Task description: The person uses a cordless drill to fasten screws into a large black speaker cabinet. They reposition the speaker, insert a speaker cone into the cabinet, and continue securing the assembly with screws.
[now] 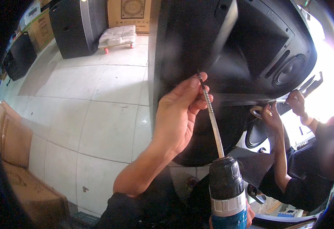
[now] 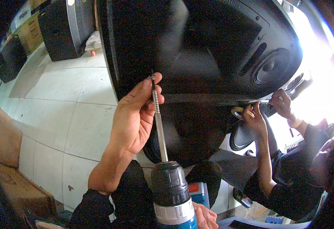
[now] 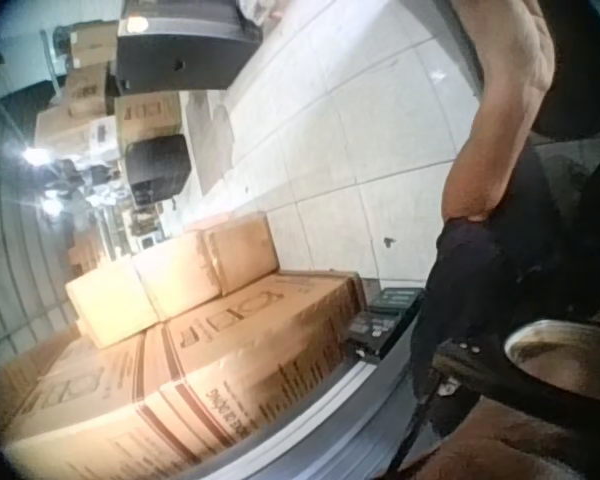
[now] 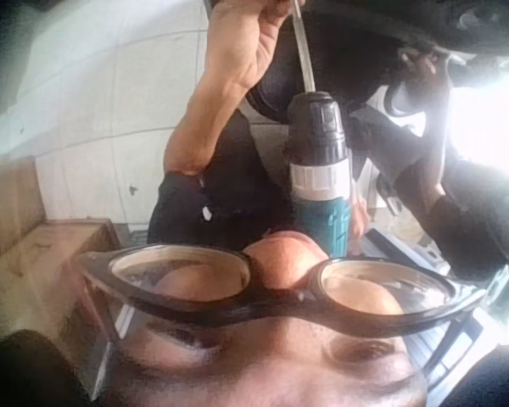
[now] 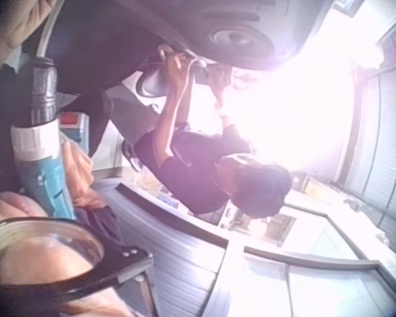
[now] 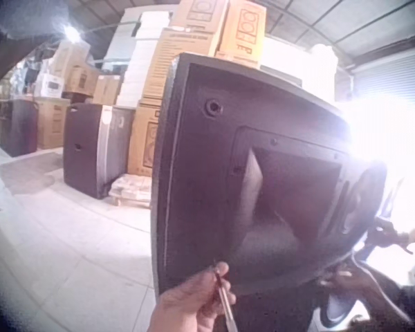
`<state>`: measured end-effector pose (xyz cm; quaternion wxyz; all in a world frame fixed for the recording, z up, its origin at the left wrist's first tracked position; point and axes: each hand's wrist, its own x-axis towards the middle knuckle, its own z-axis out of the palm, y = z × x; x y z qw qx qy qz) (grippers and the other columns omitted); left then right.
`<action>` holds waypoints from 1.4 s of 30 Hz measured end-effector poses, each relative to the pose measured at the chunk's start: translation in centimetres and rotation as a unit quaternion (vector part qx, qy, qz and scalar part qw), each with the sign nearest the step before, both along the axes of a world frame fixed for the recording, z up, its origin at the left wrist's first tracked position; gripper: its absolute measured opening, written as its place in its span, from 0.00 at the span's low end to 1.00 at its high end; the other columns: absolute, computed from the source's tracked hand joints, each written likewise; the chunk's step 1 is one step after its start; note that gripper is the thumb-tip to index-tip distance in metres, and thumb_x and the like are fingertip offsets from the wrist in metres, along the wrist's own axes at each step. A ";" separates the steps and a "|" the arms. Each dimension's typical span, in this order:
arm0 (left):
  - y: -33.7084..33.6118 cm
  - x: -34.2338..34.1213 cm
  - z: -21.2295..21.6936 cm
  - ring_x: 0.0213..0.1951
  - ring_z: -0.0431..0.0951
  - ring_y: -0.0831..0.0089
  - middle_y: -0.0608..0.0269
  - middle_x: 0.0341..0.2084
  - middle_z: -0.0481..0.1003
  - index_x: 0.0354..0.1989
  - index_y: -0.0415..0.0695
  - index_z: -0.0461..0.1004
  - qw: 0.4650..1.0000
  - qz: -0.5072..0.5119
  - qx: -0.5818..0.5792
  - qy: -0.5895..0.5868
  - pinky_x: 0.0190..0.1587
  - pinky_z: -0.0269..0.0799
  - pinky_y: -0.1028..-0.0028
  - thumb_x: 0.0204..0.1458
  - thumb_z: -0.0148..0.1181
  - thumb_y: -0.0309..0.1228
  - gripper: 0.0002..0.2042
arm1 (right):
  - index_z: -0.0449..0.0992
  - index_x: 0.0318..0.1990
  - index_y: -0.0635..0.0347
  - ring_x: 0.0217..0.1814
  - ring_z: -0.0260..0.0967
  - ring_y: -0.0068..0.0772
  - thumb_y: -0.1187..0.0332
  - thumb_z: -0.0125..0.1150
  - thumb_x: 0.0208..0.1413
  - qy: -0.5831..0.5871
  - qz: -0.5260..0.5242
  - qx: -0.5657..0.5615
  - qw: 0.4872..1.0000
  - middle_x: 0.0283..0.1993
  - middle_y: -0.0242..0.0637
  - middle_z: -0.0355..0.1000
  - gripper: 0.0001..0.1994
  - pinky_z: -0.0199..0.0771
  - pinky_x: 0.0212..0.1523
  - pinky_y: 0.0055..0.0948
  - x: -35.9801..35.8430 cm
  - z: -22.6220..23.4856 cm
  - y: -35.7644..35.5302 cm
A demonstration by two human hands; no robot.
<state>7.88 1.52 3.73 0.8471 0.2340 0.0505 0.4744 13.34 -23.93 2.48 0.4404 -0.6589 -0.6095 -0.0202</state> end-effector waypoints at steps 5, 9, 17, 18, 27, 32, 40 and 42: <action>-0.3 -0.2 0.3 0.28 0.75 0.77 0.60 0.32 0.74 0.50 0.34 0.67 0.999 0.045 0.004 0.016 0.28 0.75 0.82 0.58 0.49 0.28 0.14 | 0.69 0.44 0.71 0.34 0.72 0.39 0.67 0.64 0.43 -0.013 0.005 0.001 1.000 0.33 0.47 0.72 0.21 0.72 0.32 0.32 -0.1 0.0 0.9; -1.4 -1.8 0.6 0.20 0.67 0.84 0.67 0.24 0.69 0.42 0.36 0.71 0.986 0.058 0.058 0.145 0.15 0.62 0.82 0.58 0.48 0.31 0.11 | 0.69 0.44 0.72 0.34 0.72 0.39 0.68 0.64 0.44 -0.014 0.003 0.007 1.000 0.33 0.48 0.72 0.21 0.72 0.32 0.32 -0.2 0.3 0.6; 1.3 -4.8 -0.7 0.13 0.52 0.86 0.74 0.12 0.57 0.31 0.41 0.68 0.734 0.460 0.330 0.374 0.14 0.46 0.82 0.50 0.57 0.38 0.12 | 0.69 0.44 0.72 0.34 0.73 0.40 0.68 0.63 0.44 -0.036 -0.004 0.007 0.999 0.33 0.49 0.72 0.21 0.72 0.32 0.33 -0.3 0.5 0.5; 1.8 -4.8 -0.6 0.12 0.55 0.86 0.74 0.12 0.58 0.30 0.41 0.69 0.627 0.507 0.404 0.432 0.14 0.48 0.81 0.49 0.59 0.39 0.13 | 0.69 0.44 0.73 0.34 0.73 0.41 0.68 0.63 0.44 -0.027 -0.002 0.014 1.000 0.34 0.49 0.72 0.21 0.72 0.32 0.33 -0.2 0.2 0.2; 5.0 -5.5 -1.2 0.13 0.69 0.73 0.67 0.12 0.68 0.22 0.44 0.69 0.372 0.506 0.543 0.556 0.16 0.61 0.75 0.47 0.59 0.45 0.16 | 0.69 0.44 0.74 0.34 0.73 0.42 0.69 0.63 0.45 -0.044 -0.002 0.016 0.999 0.34 0.51 0.72 0.20 0.73 0.32 0.33 -0.2 0.3 1.1; 4.7 -6.0 -0.8 0.12 0.68 0.75 0.68 0.12 0.68 0.22 0.45 0.69 0.364 0.497 0.541 0.572 0.15 0.61 0.76 0.48 0.58 0.45 0.16 | 0.69 0.44 0.74 0.34 0.73 0.42 0.69 0.62 0.45 -0.044 -0.005 0.025 0.999 0.34 0.51 0.72 0.20 0.73 0.32 0.34 -0.5 0.3 0.4; 4.3 -5.8 -0.6 0.13 0.68 0.74 0.69 0.12 0.68 0.21 0.46 0.68 0.353 0.506 0.545 0.567 0.16 0.62 0.75 0.47 0.60 0.44 0.15 | 0.69 0.45 0.75 0.34 0.74 0.44 0.70 0.62 0.45 -0.051 -0.012 0.033 0.998 0.35 0.53 0.73 0.20 0.73 0.32 0.34 -0.5 0.2 0.6; 4.2 -6.1 -1.0 0.13 0.69 0.74 0.69 0.12 0.68 0.21 0.47 0.68 0.360 0.504 0.540 0.569 0.16 0.62 0.74 0.46 0.60 0.44 0.15 | 0.69 0.45 0.76 0.34 0.74 0.44 0.70 0.62 0.46 -0.054 -0.012 0.030 0.998 0.35 0.53 0.73 0.20 0.73 0.32 0.34 -0.8 0.5 0.9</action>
